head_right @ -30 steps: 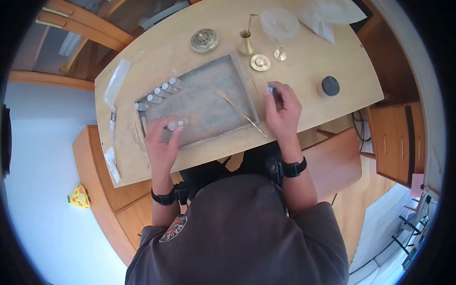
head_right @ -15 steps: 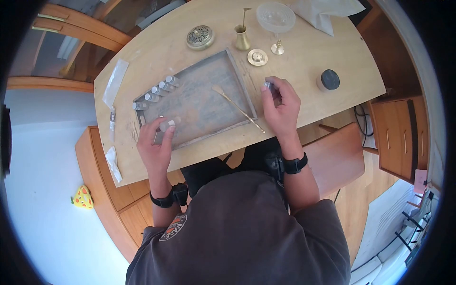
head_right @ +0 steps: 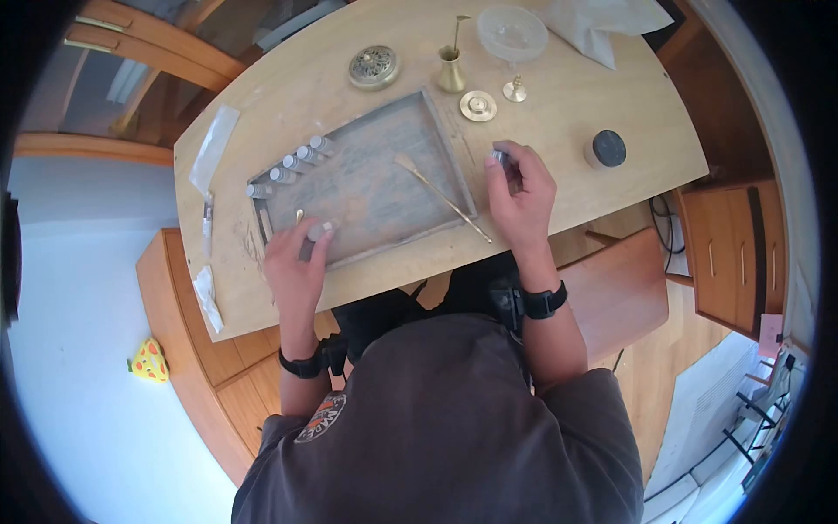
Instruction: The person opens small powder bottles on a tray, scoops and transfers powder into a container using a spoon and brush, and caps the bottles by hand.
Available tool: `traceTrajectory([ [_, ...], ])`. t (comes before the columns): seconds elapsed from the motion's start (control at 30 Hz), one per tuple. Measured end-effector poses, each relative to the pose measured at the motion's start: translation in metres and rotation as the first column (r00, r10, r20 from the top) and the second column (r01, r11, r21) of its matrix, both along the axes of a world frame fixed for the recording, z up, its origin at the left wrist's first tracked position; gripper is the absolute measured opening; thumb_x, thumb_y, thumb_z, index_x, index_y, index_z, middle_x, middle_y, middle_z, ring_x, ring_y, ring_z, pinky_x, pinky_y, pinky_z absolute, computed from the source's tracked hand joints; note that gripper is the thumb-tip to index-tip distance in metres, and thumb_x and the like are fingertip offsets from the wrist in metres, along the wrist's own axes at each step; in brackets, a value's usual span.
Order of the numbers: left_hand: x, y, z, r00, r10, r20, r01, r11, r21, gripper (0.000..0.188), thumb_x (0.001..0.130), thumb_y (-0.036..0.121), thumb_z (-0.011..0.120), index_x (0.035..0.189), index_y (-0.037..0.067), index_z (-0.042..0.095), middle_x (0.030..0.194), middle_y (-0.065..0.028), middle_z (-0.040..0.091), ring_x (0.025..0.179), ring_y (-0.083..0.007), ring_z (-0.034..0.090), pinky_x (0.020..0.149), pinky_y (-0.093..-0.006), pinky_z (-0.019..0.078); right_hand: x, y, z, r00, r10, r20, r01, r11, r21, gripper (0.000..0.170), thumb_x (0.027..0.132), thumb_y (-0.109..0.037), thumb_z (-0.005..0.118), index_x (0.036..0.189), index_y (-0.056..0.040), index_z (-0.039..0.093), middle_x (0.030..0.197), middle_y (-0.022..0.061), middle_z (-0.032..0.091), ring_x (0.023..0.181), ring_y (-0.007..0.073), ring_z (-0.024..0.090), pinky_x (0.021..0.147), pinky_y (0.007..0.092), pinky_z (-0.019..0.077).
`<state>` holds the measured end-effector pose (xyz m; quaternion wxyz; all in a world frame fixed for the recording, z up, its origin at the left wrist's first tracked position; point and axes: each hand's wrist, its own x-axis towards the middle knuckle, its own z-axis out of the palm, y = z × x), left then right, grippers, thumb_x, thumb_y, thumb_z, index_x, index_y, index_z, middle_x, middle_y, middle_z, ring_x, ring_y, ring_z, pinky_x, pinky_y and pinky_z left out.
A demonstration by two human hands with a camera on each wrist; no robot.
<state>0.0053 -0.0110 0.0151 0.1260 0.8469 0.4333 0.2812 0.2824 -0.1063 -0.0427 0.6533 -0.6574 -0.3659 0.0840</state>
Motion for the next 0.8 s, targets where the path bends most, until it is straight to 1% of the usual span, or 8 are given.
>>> traceTrajectory([
  [0.17, -0.001, -0.006, 0.01, 0.994, 0.083, 0.063, -0.083, 0.996, -0.015, 0.025, 0.077, 0.011, 0.076, 0.101, 0.005, 0.07, 0.083, -0.0109, 0.065, 0.071, -0.0226, 0.058, 0.066, -0.0326, 0.0466, -0.001, 0.0, -0.002, 1.0, 0.005, -0.024, -0.004, 1.0, 0.017, 0.015, 0.087, -0.004, 0.065, 0.1, 0.0021, 0.064, 0.077, 0.0022, 0.057, 0.067, 0.0081, 0.05, 0.062, 0.022, 0.0419],
  [0.23, -0.001, -0.004, -0.009, 0.991, 0.118, 0.055, -0.106, 0.976, -0.188, 0.024, 0.078, 0.011, 0.075, 0.101, 0.005, 0.07, 0.081, -0.0108, 0.064, 0.07, -0.0225, 0.058, 0.066, -0.0324, 0.0463, -0.001, 0.0, -0.003, 1.0, 0.006, -0.011, -0.006, 1.0, 0.011, 0.015, 0.087, -0.004, 0.065, 0.1, 0.0022, 0.064, 0.077, 0.002, 0.057, 0.068, 0.0078, 0.05, 0.062, 0.0218, 0.0418],
  [0.43, -0.004, -0.003, -0.008, 0.999, 0.028, 0.041, -0.029, 1.0, 0.009, 0.022, 0.079, 0.011, 0.074, 0.099, 0.005, 0.07, 0.08, -0.0111, 0.064, 0.071, -0.0226, 0.059, 0.066, -0.0331, 0.0466, -0.001, 0.0, -0.001, 0.999, 0.015, -0.038, -0.015, 1.0, 0.003, 0.014, 0.087, -0.003, 0.065, 0.1, 0.0022, 0.064, 0.077, 0.0009, 0.056, 0.068, 0.0064, 0.049, 0.062, 0.0207, 0.0409],
  [0.57, -0.004, -0.004, 0.0, 0.998, 0.052, 0.047, -0.05, 0.998, -0.045, 0.022, 0.079, 0.012, 0.074, 0.099, 0.005, 0.07, 0.078, -0.0112, 0.064, 0.069, -0.023, 0.059, 0.067, -0.0337, 0.0463, -0.001, 0.0, -0.002, 1.0, 0.011, -0.024, -0.011, 1.0, 0.012, 0.014, 0.087, -0.003, 0.065, 0.101, 0.0025, 0.064, 0.077, 0.0001, 0.055, 0.067, 0.0053, 0.048, 0.06, 0.0197, 0.0395],
  [0.67, -0.005, -0.007, 0.005, 0.996, 0.078, 0.043, -0.079, 0.997, 0.018, 0.022, 0.078, 0.011, 0.074, 0.099, 0.005, 0.07, 0.076, -0.0109, 0.063, 0.067, -0.0227, 0.059, 0.066, -0.0335, 0.0458, -0.002, 0.001, -0.002, 0.999, 0.019, -0.029, -0.018, 0.999, 0.036, 0.015, 0.087, -0.003, 0.064, 0.101, 0.0024, 0.064, 0.078, -0.0002, 0.056, 0.067, 0.0046, 0.047, 0.059, 0.0191, 0.0388],
  [0.73, -0.007, 0.001, -0.009, 0.997, 0.062, 0.05, -0.059, 0.996, -0.069, 0.021, 0.077, 0.013, 0.075, 0.096, 0.006, 0.069, 0.074, -0.0117, 0.062, 0.072, -0.0304, 0.059, 0.072, -0.0378, 0.0448, -0.001, 0.002, -0.006, 0.999, 0.012, -0.035, -0.011, 0.999, 0.031, 0.015, 0.088, -0.003, 0.064, 0.102, 0.0021, 0.064, 0.078, -0.0004, 0.056, 0.067, 0.0045, 0.047, 0.059, 0.0191, 0.0389],
  [0.77, -0.005, 0.002, -0.008, 0.997, 0.058, 0.055, -0.055, 0.996, -0.066, 0.021, 0.077, 0.013, 0.075, 0.096, 0.006, 0.069, 0.074, -0.0117, 0.062, 0.072, -0.0304, 0.059, 0.072, -0.0378, 0.0448, 0.001, 0.0, -0.008, 0.999, -0.001, -0.044, 0.002, 1.0, 0.014, 0.015, 0.088, -0.003, 0.064, 0.103, 0.0019, 0.064, 0.079, -0.0006, 0.056, 0.067, 0.0044, 0.047, 0.059, 0.0192, 0.039],
  [0.8, -0.007, -0.001, -0.007, 0.996, 0.069, 0.058, -0.066, 0.996, -0.052, 0.022, 0.078, 0.013, 0.075, 0.098, 0.006, 0.07, 0.073, -0.0113, 0.062, 0.068, -0.0259, 0.058, 0.067, -0.0349, 0.0451, 0.0, -0.004, -0.008, 0.999, 0.003, -0.045, -0.003, 1.0, 0.009, 0.015, 0.088, -0.003, 0.064, 0.103, 0.0019, 0.064, 0.079, -0.0006, 0.056, 0.067, 0.0044, 0.047, 0.059, 0.0192, 0.039],
])
